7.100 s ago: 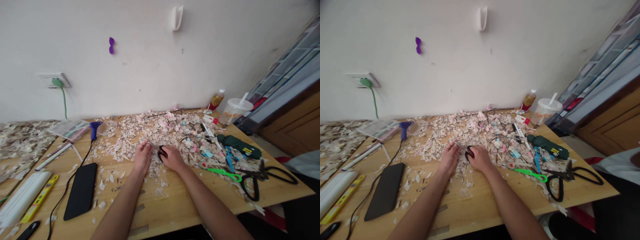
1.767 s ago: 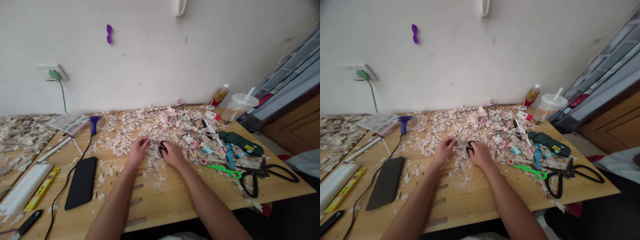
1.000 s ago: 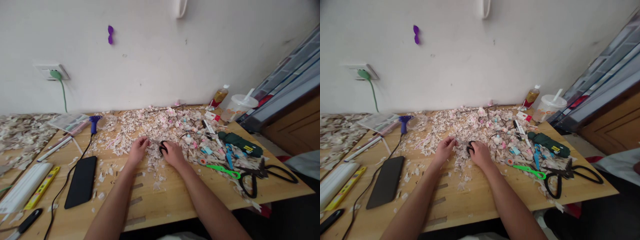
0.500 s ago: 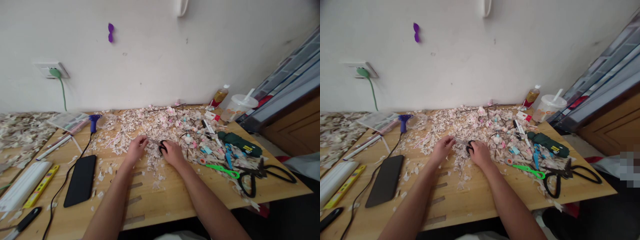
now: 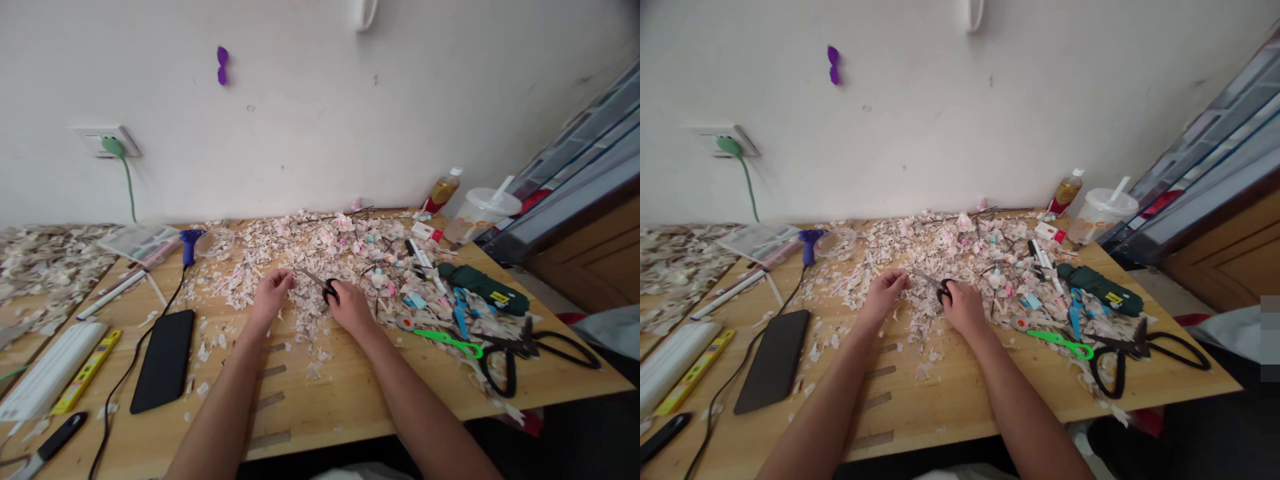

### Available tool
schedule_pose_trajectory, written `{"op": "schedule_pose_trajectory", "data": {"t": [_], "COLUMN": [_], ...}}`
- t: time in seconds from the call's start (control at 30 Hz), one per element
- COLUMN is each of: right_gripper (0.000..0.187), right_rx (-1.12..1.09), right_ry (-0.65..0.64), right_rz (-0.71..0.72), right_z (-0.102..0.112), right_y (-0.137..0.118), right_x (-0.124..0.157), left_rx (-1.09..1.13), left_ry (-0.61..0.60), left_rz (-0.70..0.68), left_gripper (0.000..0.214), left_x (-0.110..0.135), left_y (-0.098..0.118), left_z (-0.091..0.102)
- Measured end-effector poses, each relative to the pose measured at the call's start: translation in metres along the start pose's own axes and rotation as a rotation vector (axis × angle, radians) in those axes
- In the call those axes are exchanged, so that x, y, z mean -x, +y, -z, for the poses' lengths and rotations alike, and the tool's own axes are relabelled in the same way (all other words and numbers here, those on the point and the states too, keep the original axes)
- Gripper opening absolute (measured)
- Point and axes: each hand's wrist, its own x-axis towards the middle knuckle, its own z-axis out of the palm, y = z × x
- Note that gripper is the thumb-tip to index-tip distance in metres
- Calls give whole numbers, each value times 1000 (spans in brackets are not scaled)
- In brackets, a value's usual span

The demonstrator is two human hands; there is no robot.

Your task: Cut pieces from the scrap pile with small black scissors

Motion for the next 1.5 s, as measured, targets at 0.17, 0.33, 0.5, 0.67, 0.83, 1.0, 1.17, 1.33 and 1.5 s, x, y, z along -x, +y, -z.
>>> {"op": "schedule_pose_trajectory", "data": {"t": [0.17,0.33,0.5,0.67,0.83,1.0,1.17,1.33,1.5], "right_gripper": [17,14,11,10,16,15,13,14,14], "right_rx": [-2,22,60,70,33,10,4,28,57], "right_ry": [-25,-67,-54,-56,16,47,-16,-19,-9], "right_rz": [36,25,37,22,-72,-42,4,14,4], "right_z": [2,2,4,3,1,1,1,1,1], "right_y": [-7,-7,-6,-3,2,-4,-10,-10,-12], "right_x": [2,2,3,3,2,4,7,7,8], "left_rx": [-61,-243,-334,-337,104,512,570,429,226], "left_ry": [-3,-28,-57,-32,-39,-3,37,80,70], "left_rz": [17,-52,-79,-58,139,301,344,289,139], "left_gripper": [20,13,13,13,23,30,31,35,31], "left_x": [3,7,8,7,6,11,13,9,5], "left_y": [-3,4,7,7,1,-1,-1,-7,-13], "left_z": [-6,-7,-4,-2,-11,-20,-22,-21,-19]}}
